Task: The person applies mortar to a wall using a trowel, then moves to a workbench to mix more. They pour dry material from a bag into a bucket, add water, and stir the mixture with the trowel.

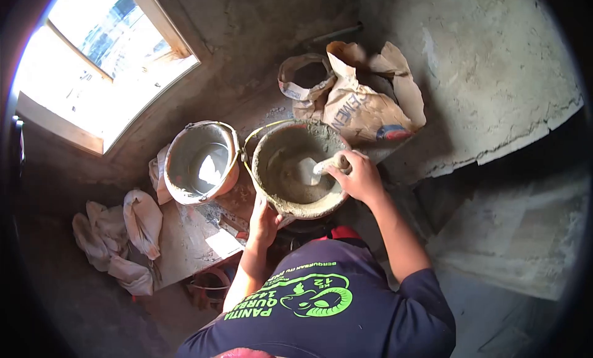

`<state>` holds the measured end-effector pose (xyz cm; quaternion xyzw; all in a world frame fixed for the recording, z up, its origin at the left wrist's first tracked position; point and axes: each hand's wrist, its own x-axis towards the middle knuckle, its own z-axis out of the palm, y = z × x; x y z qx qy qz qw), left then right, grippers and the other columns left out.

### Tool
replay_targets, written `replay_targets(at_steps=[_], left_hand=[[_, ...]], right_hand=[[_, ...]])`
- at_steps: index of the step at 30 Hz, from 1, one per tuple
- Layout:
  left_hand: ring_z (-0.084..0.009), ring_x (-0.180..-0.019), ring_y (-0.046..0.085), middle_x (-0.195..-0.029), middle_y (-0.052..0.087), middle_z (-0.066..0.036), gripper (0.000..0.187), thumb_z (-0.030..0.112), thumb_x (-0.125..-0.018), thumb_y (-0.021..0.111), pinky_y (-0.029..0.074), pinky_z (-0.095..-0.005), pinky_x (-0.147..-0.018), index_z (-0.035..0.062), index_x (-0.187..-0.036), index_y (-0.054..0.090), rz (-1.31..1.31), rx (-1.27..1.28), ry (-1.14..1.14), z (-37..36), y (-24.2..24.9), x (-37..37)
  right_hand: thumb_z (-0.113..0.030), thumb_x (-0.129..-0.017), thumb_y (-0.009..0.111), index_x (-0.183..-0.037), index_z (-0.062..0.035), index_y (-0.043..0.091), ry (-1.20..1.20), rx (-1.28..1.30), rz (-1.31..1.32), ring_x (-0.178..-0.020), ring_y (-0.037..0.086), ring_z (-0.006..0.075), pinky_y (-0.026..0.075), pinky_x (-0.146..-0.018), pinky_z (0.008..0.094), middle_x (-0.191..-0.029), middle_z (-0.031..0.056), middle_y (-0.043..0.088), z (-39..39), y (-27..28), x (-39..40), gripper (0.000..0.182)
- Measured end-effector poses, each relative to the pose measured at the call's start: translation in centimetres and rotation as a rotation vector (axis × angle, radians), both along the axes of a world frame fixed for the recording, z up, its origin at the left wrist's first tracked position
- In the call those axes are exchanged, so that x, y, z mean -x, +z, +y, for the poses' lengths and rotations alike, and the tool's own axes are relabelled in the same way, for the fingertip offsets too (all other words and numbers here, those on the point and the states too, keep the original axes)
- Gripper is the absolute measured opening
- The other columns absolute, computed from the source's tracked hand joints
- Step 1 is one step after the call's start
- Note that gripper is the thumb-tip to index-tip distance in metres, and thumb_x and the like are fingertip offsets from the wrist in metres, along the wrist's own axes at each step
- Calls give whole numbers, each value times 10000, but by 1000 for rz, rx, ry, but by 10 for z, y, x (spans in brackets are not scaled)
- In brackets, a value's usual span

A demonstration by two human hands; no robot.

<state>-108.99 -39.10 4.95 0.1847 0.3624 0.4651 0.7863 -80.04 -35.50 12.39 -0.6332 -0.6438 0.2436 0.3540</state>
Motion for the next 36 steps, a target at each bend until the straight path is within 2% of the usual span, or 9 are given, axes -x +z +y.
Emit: replay_targets(at_steps=[2, 10, 16, 19, 20, 22, 24, 30, 36], left_hand=[[-111, -1235, 516, -1479, 468, 67, 632, 376, -1036, 554, 474, -326, -920, 267, -1591, 273, 95, -92, -26, 16, -22, 5], [-92, -1085, 591, -1447, 511, 52, 577, 220, -1051, 512, 527, -275, -760, 214, -1588, 301, 54, -114, -56, 53, -15, 3], [-155, -1203, 598, -1484, 508, -1, 565, 258, -1039, 521, 556, -343, -879, 156, -1567, 350, 76, -128, -30, 67, -12, -4], [-133, -1211, 589, -1425, 565, 12, 540, 337, -1040, 524, 540, -341, -894, 163, -1537, 406, 152, -102, 31, 55, -12, -12], [-74, -1050, 621, -1336, 616, 24, 499, 352, -1045, 522, 523, -223, -725, 125, -1485, 462, 156, -67, 112, 47, -10, -22], [-116, -1114, 628, -1348, 621, -1, 492, 368, -1045, 519, 542, -263, -810, 105, -1460, 489, 113, -62, 218, 27, -16, -37], [-205, -1226, 601, -1361, 620, -57, 489, 389, -1058, 476, 499, -366, -1017, 82, -1438, 506, 161, -93, 347, 16, -6, -59], [-389, -1353, 482, -1473, 514, -169, 673, 568, -1052, 312, 378, -597, -1116, 56, -1461, 465, -186, -84, 538, -20, -39, -116], [-342, -1219, 600, -1348, 617, -119, 570, 513, -1075, 320, 499, -559, -1005, 85, -1389, 528, -55, -18, 733, -13, -26, -156]], right_hand=[[-233, -832, 736, -1041, -17, 666, 19, 147, -59, -836, 688, 411, 526, -748, 460, -835, 207, 700, 15, 8, 11, 308], [-321, -815, 740, -953, 6, 724, 301, 400, -692, -937, 698, 413, 558, -858, 482, -978, 266, 708, 61, 65, 27, 356], [-183, -835, 712, -1024, -23, 630, 223, -152, -739, -812, 706, 335, 577, -674, 448, -942, 160, 649, 20, 82, -20, 261], [-167, -844, 696, -1063, -33, 564, 328, -39, -854, -805, 698, 312, 571, -624, 434, -932, 136, 614, 11, 71, -65, 289], [-167, -844, 696, -1063, -33, 564, 354, -45, -854, -805, 698, 312, 571, -624, 434, -932, 136, 614, 11, 68, -76, 289], [-178, -846, 692, -1067, -46, 539, 418, -23, -881, -810, 701, 303, 571, -608, 425, -924, 133, 615, 8, 59, -98, 299], [-212, -852, 684, -1119, -47, 535, 487, -31, -833, -743, 710, 319, 565, -588, 427, -899, 143, 660, 14, 52, -114, 347], [-369, -925, 642, -963, -50, 576, 633, 10, -566, -646, 704, 367, 549, -549, 478, -691, 165, 683, 48, 18, -144, 328], [-256, -896, 703, -1165, 6, 621, 610, -232, -60, -788, 705, 396, 577, -691, 469, -914, 214, 705, 32, 72, -201, 385]])
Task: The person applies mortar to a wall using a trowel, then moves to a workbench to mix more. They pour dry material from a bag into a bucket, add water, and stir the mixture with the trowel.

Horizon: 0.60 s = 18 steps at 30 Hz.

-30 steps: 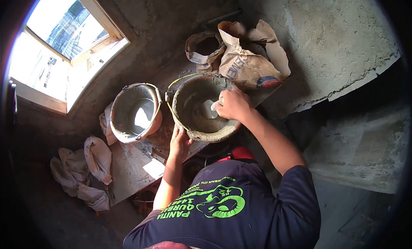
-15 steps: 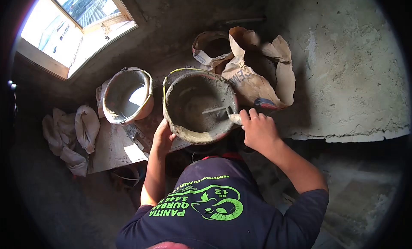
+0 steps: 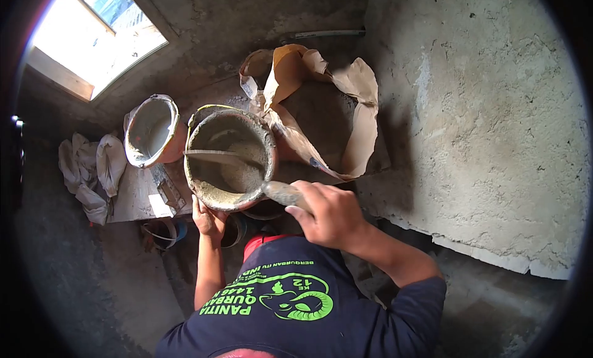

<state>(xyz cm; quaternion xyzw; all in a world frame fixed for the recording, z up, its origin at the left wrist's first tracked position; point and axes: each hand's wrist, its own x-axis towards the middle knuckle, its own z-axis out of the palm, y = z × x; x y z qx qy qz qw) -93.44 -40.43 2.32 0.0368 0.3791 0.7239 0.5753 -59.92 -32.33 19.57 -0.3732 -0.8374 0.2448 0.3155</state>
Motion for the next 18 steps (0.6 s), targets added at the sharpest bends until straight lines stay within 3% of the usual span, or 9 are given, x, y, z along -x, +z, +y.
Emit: replay_targets(at_steps=[4, 8, 10, 12, 14, 15, 18], left_hand=[[-348, -1225, 600, -1384, 593, -116, 560, 499, -1076, 325, 514, -559, -994, 96, -1430, 486, 36, 7, 2, -4, -5, -5], [-368, -1269, 572, -1469, 514, -139, 592, 510, -1074, 314, 535, -582, -966, 101, -1489, 416, 28, -6, -19, -9, -3, -11], [-387, -1288, 551, -1478, 501, -147, 623, 528, -1067, 308, 534, -623, -952, 99, -1513, 380, 75, -17, -14, -12, -6, -10], [-401, -1286, 550, -1480, 495, -155, 635, 535, -1061, 311, 545, -645, -920, 100, -1522, 359, 44, -11, -3, -11, -6, -10], [-398, -1282, 554, -1482, 493, -156, 631, 533, -1061, 317, 559, -630, -905, 103, -1520, 363, 80, 5, 11, -11, -5, -12], [-396, -1283, 554, -1483, 492, -156, 631, 534, -1060, 317, 563, -622, -897, 107, -1522, 364, 53, -2, 6, -11, -5, -11], [-394, -1267, 567, -1474, 503, -154, 633, 537, -1061, 308, 570, -610, -880, 108, -1523, 366, 39, -11, -29, -12, -3, -5]], right_hand=[[-171, -898, 671, -1188, 49, 608, -223, -100, 68, -909, 681, 446, 543, -786, 474, -1030, 265, 681, 10, 41, -53, 369], [-220, -908, 658, -1248, 36, 556, -336, 15, -12, -928, 660, 490, 529, -815, 509, -1052, 280, 672, 32, 26, -85, 438], [-235, -905, 669, -1272, 26, 537, -476, 72, -358, -897, 663, 498, 535, -795, 522, -1079, 271, 678, 44, 14, -87, 469], [-247, -904, 675, -1246, 8, 543, -439, -31, -371, -859, 678, 482, 553, -759, 526, -1029, 249, 692, 57, 4, -79, 447], [-235, -911, 662, -1207, -10, 552, -432, -16, -669, -848, 703, 431, 574, -729, 506, -947, 225, 696, 65, -4, -66, 387], [-195, -887, 661, -1148, 21, 564, -440, -131, -761, -819, 725, 374, 594, -710, 469, -893, 189, 695, 70, -8, -59, 352], [-124, -838, 645, -1110, 34, 593, -519, -125, -949, -835, 728, 361, 595, -682, 445, -931, 229, 708, 95, -20, -35, 319]])
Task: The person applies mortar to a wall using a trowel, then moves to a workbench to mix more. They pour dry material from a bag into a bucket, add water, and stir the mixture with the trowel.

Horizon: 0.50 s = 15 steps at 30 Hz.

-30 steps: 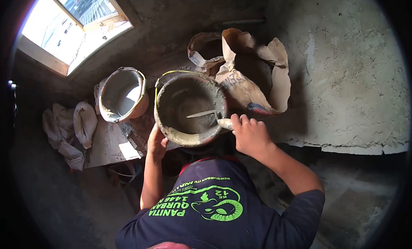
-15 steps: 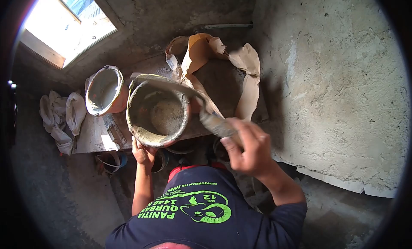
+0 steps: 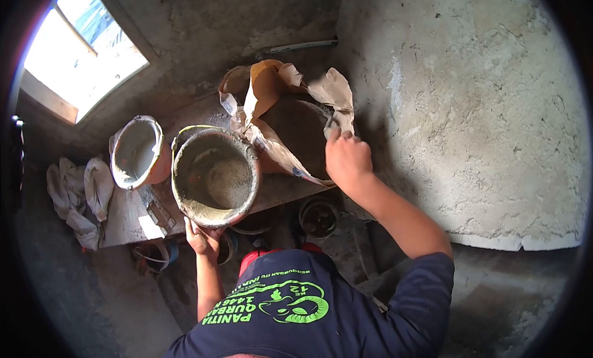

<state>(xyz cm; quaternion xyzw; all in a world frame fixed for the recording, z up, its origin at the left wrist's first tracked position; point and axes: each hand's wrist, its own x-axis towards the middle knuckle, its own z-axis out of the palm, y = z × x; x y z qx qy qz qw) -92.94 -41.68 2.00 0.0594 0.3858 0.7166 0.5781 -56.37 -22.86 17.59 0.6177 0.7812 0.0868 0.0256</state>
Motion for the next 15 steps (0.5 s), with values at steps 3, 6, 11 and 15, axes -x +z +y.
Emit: replay_targets(at_steps=[3, 6, 11, 15], left_hand=[[-393, -1221, 595, -1444, 528, -154, 630, 543, -1061, 300, 573, -604, -868, 105, -1507, 383, -16, 7, -12, 0, 0, 7], [-386, -1239, 579, -1439, 527, -150, 645, 562, -1055, 298, 545, -619, -914, 99, -1494, 398, -12, -14, -80, -1, 1, 15], [-401, -1314, 526, -1497, 476, -158, 691, 583, -1044, 276, 496, -663, -978, 94, -1523, 370, -68, 17, -135, -2, 4, 30], [-394, -1341, 500, -1505, 470, -149, 698, 596, -1035, 280, 466, -673, -1003, 100, -1517, 377, -33, 28, -197, 1, 13, 35]], right_hand=[[-110, -819, 640, -1031, 55, 650, 9, 32, -27, -805, 744, 317, 603, -697, 425, -892, 192, 730, 27, -32, 17, 269], [-113, -817, 636, -1006, 25, 688, 19, 185, 21, -841, 748, 305, 603, -712, 424, -910, 205, 740, 43, -47, 18, 240], [-216, -855, 656, -945, 49, 718, -43, 479, 169, -939, 712, 400, 571, -847, 481, -961, 269, 715, 31, -9, 10, 287], [-310, -903, 642, -965, 82, 707, -193, 495, 373, -959, 701, 422, 552, -866, 486, -963, 304, 703, 45, -30, 22, 402]])
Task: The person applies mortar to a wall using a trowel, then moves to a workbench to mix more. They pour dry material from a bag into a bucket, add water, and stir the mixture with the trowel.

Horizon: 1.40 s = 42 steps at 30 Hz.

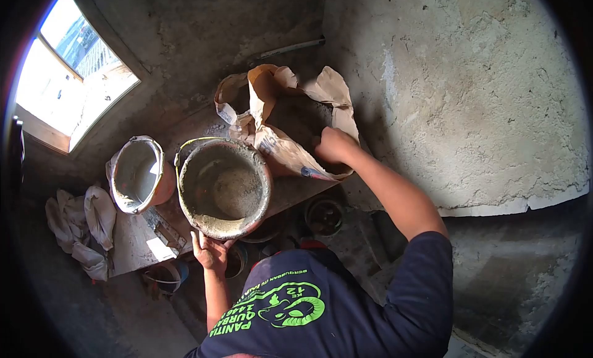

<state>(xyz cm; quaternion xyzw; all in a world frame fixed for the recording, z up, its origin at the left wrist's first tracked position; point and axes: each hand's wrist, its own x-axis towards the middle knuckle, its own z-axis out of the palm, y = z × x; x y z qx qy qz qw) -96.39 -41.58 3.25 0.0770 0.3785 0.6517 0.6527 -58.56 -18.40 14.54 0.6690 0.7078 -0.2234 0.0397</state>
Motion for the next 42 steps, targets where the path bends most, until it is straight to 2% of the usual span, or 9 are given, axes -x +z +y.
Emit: replay_targets(at_steps=[1, 3, 5, 7, 13, 19, 24, 27, 42], left_hand=[[-392, -1353, 488, -1508, 467, -146, 702, 603, -1031, 279, 462, -673, -1005, 101, -1510, 384, 19, 9, 5, 0, 4, -1], [-389, -1361, 479, -1515, 459, -143, 711, 612, -1026, 278, 463, -669, -1005, 104, -1512, 382, 16, 10, -14, 0, 6, 2], [-387, -1368, 470, -1522, 451, -139, 720, 621, -1022, 277, 463, -664, -1004, 106, -1514, 380, 14, 6, -28, -1, 4, 6], [-376, -1364, 479, -1541, 425, -136, 744, 632, -1020, 296, 504, -635, -968, 114, -1553, 331, 45, 9, -48, 1, 0, 8], [-356, -1340, 511, -1519, 461, -129, 736, 623, -1018, 325, 511, -605, -969, 107, -1542, 335, 81, -10, -43, 4, -3, 12], [-338, -1309, 539, -1499, 482, -131, 720, 613, -1023, 325, 522, -583, -953, 101, -1529, 348, 122, -9, -15, 6, 2, 4], [-377, -1340, 507, -1527, 450, -136, 734, 607, -1030, 287, 508, -615, -966, 95, -1555, 301, 113, -17, 0, 4, -9, 11], [-342, -1298, 545, -1480, 501, -128, 713, 613, -1026, 322, 519, -585, -950, 94, -1512, 371, 98, 18, 38, 6, 0, 3], [-344, -1280, 561, -1459, 527, -117, 679, 589, -1042, 279, 507, -592, -962, 107, -1507, 392, 8, 21, 7, 6, 0, 14]], right_hand=[[-328, -913, 637, -981, 84, 704, -137, 36, 66, -978, 695, 430, 546, -876, 485, -965, 313, 699, 6, -6, 2, 422], [-389, -936, 634, -930, 91, 694, -66, -16, 105, -789, 727, 373, 566, -707, 457, -833, 266, 714, 12, -29, -20, 483], [-440, -954, 631, -849, 79, 680, -266, 355, 411, -547, 652, 264, 504, -509, 399, -682, 174, 677, 11, -23, -29, 532], [-472, -962, 629, -777, 53, 661, -265, 373, 481, -434, 525, 169, 392, -406, 342, -609, 103, 621, 5, -19, -27, 558], [-412, -951, 667, -821, 51, 729, -314, 338, 591, -568, 587, 195, 454, -538, 371, -647, 129, 647, 10, -55, -35, 485], [-404, -954, 673, -934, 57, 732, -361, 270, 854, -645, 593, 190, 463, -594, 356, -870, 159, 703, 2, -60, -51, 465], [-346, -982, 630, -1088, 34, 671, -437, 528, 965, -525, 533, 129, 405, -432, 303, -828, 109, 647, -7, -8, -59, 397], [-325, -998, 612, -1004, -4, 648, -468, 504, 1029, -442, 475, 81, 330, -341, 243, -780, 84, 615, -11, 9, -60, 323], [-333, -1041, 529, -1108, -25, 586, -442, 433, 1041, -462, 458, 47, 309, -352, 189, -751, 45, 580, -32, 118, -77, 320]])
